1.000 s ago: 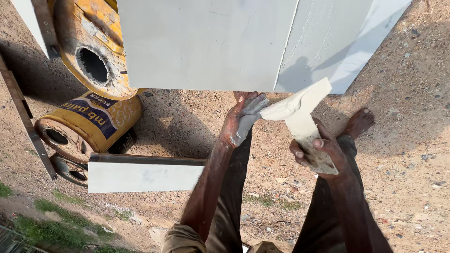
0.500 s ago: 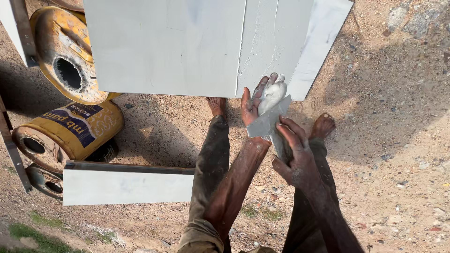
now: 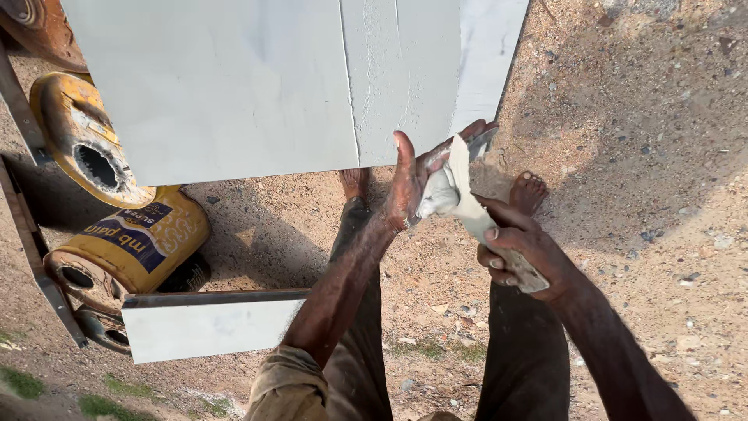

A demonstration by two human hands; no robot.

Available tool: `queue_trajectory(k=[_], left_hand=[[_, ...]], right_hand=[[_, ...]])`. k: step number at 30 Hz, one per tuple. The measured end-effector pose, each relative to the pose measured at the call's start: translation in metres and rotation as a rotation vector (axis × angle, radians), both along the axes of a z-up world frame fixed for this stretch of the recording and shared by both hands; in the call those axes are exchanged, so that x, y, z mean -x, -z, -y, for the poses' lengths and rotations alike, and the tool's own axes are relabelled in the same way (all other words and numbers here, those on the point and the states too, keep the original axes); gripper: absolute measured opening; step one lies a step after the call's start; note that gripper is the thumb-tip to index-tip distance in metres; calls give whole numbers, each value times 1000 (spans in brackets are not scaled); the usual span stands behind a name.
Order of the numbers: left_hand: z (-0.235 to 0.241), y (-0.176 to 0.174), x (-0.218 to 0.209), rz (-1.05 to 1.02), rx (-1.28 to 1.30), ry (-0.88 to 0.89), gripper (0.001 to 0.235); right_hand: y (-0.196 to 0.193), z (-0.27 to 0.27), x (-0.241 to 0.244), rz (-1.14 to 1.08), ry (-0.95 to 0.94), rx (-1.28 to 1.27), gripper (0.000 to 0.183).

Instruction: The person applies a gray cement-like paste to the surface of white rectangular panels using a trowel. They repeatedly scoop paste from a container and spread it evenly across the panel surface. The person then walks to a mixing station and scoops more paste from a basin.

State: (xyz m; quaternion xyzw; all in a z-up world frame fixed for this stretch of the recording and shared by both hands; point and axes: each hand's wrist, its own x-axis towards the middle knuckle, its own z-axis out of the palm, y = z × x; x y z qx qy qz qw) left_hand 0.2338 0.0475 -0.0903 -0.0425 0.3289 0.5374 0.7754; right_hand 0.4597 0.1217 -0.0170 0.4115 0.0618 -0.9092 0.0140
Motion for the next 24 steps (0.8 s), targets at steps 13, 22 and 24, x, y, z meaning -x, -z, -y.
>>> queue_trajectory(k=[13, 22, 24], left_hand=[[100, 61, 6, -274, 340, -22, 78], [123, 78, -1, -176, 444, -1, 83], [116, 78, 2, -168, 445, -14, 83]], right_hand=[[176, -72, 62, -14, 390, -361, 86], [387, -148, 109, 536, -476, -1501, 55], [395, -149, 109, 534, -497, -1529, 54]])
